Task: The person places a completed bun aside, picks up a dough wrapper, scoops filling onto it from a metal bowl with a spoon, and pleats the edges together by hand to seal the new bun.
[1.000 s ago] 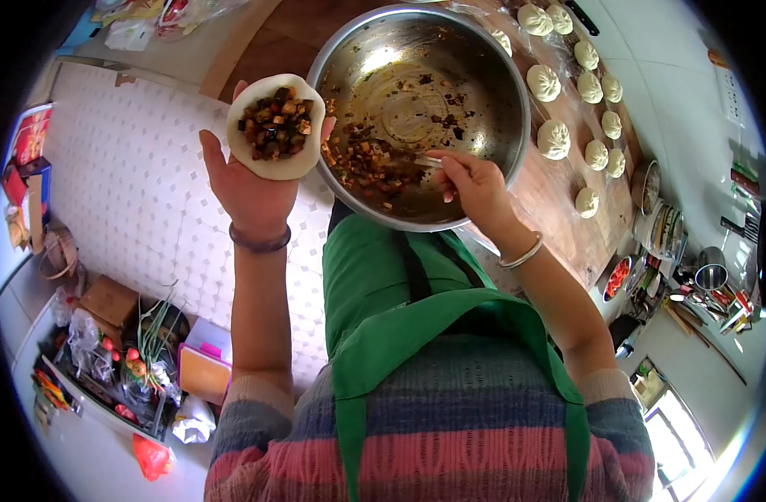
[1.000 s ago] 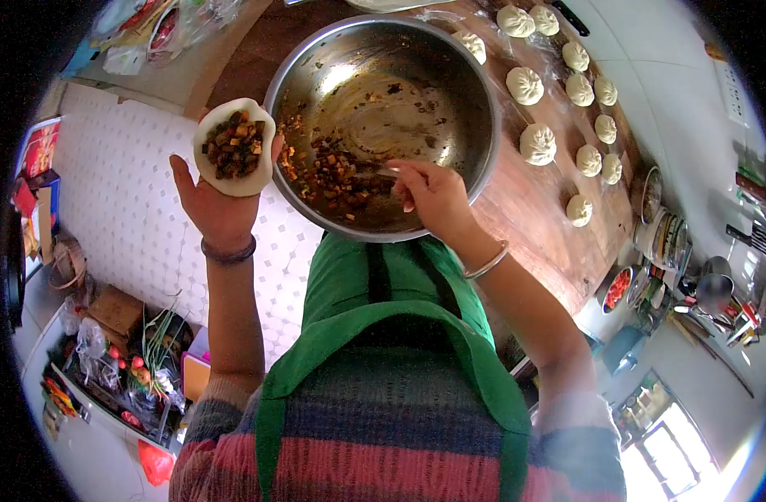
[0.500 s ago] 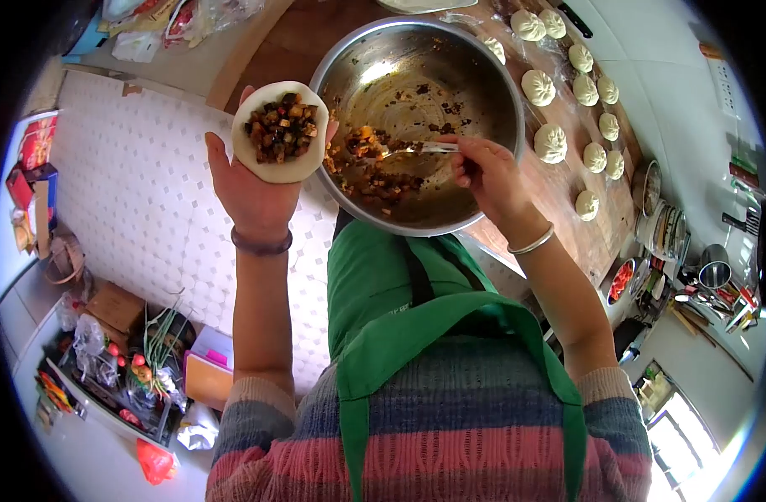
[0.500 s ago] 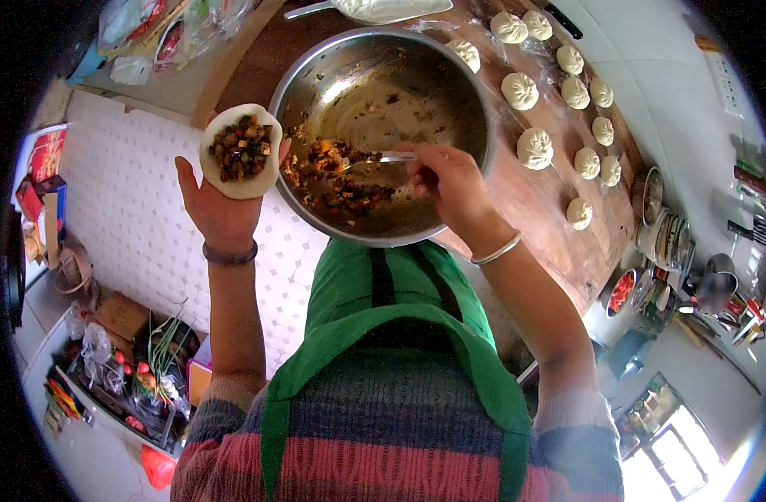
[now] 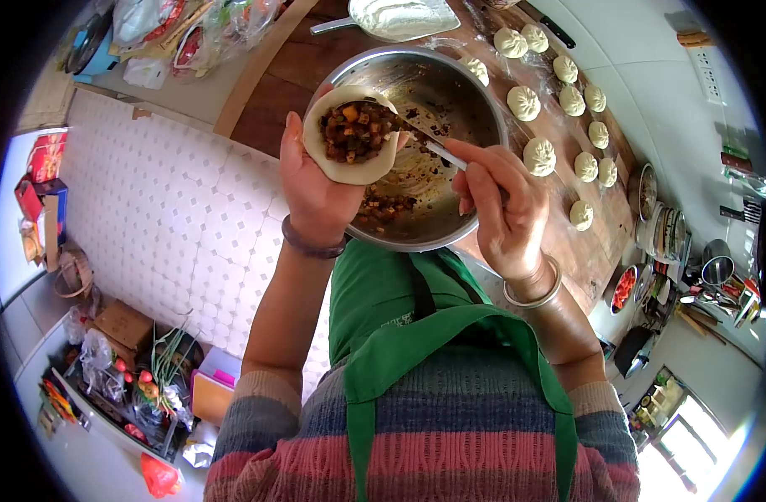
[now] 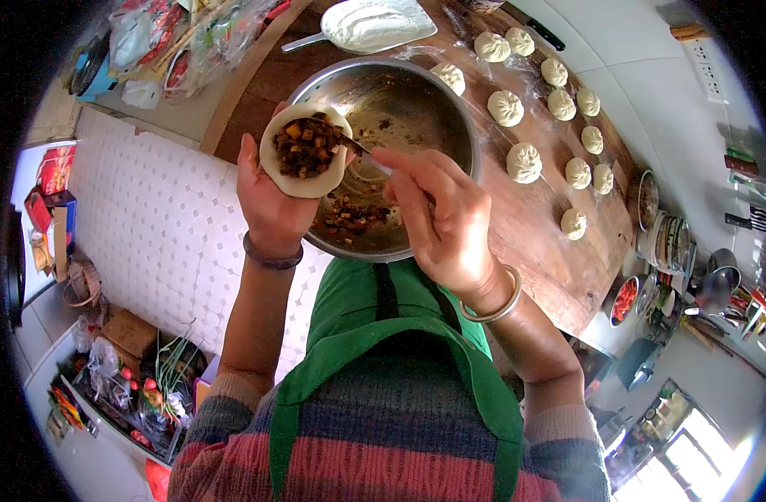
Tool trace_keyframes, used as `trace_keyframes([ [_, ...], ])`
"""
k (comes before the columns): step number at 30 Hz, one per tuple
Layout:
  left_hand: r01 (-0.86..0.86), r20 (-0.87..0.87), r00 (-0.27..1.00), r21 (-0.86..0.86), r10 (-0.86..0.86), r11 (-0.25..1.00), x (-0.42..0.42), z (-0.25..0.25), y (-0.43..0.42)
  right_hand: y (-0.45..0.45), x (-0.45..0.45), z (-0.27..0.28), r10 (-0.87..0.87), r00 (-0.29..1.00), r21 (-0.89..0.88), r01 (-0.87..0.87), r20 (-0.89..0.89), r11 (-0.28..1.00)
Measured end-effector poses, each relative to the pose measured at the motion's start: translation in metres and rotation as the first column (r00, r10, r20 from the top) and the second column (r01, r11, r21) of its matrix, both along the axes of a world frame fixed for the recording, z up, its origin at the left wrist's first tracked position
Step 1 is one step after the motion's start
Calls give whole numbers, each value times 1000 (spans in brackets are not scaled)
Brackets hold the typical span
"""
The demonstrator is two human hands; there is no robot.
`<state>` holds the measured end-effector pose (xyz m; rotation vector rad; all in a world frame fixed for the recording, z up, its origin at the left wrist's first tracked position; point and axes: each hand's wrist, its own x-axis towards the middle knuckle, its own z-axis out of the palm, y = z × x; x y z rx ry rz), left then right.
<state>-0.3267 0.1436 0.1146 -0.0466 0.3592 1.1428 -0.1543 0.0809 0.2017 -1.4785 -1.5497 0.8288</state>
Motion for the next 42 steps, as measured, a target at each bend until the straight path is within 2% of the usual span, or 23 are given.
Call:
trace_keyframes([
  [3, 4, 34, 999, -3, -4, 1000, 4, 2, 1, -2, 5, -2, 32, 951, 226, -106, 307, 968],
  [6, 27, 67, 997, 48, -31, 998, 6, -5, 2, -2, 7, -3, 59, 908, 340, -215, 414, 915],
  [9, 23, 95, 995, 50, -28, 998, 7, -4, 3, 0, 11, -5, 60, 867, 382, -279, 495, 881],
  [15, 29, 134, 990, 62, -37, 998, 7, -6, 3, 3, 13, -9, 68, 857, 439, -328, 510, 836],
  [24, 32, 231, 971, 100, -55, 994, 7, -8, 4, 6, 15, -2, 29, 856, 456, -303, 516, 837],
  [30, 30, 124, 992, 64, -37, 998, 8, -2, 5, 8, 16, 1, 90, 838, 439, -370, 538, 819],
  [33, 43, 60, 997, 101, -49, 994, 6, -4, 6, 7, 16, 0, 102, 820, 433, -398, 563, 809],
  [36, 42, 235, 970, 108, -67, 993, 5, -8, 7, 9, 19, 2, 59, 831, 486, -380, 553, 787],
  [42, 46, 10, 999, 113, -47, 992, 7, -2, 7, 3, 17, 2, 155, 809, 426, -449, 567, 786],
])
